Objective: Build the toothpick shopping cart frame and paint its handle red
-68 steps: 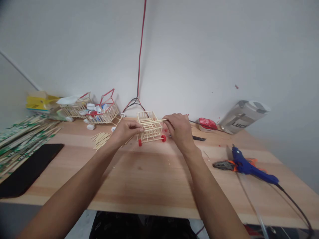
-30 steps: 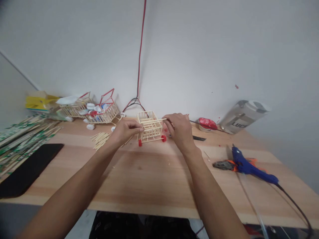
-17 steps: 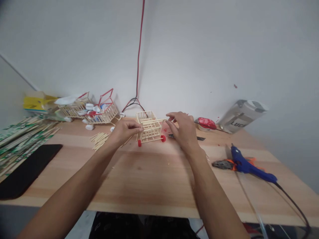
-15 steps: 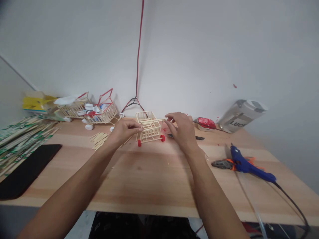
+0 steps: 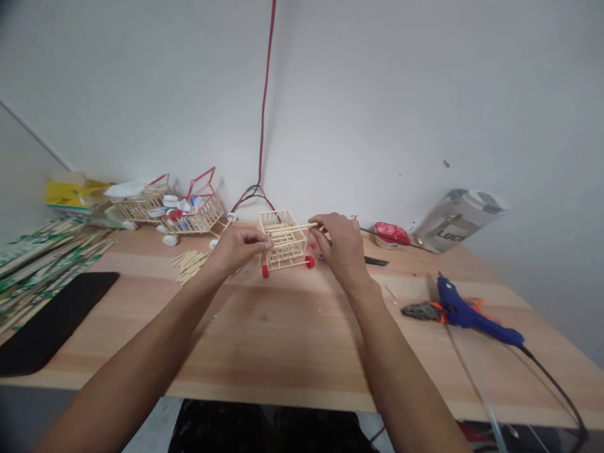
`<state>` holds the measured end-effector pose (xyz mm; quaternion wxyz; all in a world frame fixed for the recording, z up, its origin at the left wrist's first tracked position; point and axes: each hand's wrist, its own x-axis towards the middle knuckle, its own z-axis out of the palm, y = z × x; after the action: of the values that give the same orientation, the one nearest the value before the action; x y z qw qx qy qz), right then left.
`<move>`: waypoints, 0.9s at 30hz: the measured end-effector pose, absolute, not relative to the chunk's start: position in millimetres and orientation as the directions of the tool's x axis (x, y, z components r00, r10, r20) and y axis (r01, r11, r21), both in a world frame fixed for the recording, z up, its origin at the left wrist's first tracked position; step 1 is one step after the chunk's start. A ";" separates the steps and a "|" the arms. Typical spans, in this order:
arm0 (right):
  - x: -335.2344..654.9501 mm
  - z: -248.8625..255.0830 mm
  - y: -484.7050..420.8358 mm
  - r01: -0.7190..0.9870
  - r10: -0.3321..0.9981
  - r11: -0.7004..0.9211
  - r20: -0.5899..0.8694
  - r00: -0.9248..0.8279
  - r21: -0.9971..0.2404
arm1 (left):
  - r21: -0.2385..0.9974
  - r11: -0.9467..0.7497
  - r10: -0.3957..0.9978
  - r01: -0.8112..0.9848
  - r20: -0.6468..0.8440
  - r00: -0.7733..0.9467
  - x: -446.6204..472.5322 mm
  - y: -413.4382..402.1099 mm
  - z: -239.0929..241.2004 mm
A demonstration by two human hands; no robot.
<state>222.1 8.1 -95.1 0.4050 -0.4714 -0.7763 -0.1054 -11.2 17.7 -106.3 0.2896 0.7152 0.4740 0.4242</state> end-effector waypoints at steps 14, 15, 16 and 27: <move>220.9 -102.3 -11.5 0.686 0.849 0.487 0.478 -0.226 -0.540 | 0.805 -0.436 0.899 0.403 0.372 0.230 -5.7 13.9 -104.5; 215.1 -104.7 -13.7 0.677 0.850 0.482 0.484 -0.208 -0.556 | 0.800 -0.442 0.896 0.405 0.376 0.235 -5.5 13.8 -104.3; 209.7 -107.8 -14.8 0.674 0.854 0.473 0.484 -0.192 -0.567 | 0.794 -0.449 0.893 0.409 0.381 0.239 -5.3 13.8 -104.1; 182.9 -119.6 -2.8 0.875 0.855 0.396 0.459 -0.241 -0.277 | 0.797 -0.455 0.887 0.396 0.367 0.280 -8.9 14.4 -101.0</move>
<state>182.9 -2.8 -119.6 0.2788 -0.5494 -0.7875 -0.0183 -8.9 14.4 -101.0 0.2940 0.7441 0.4310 0.4172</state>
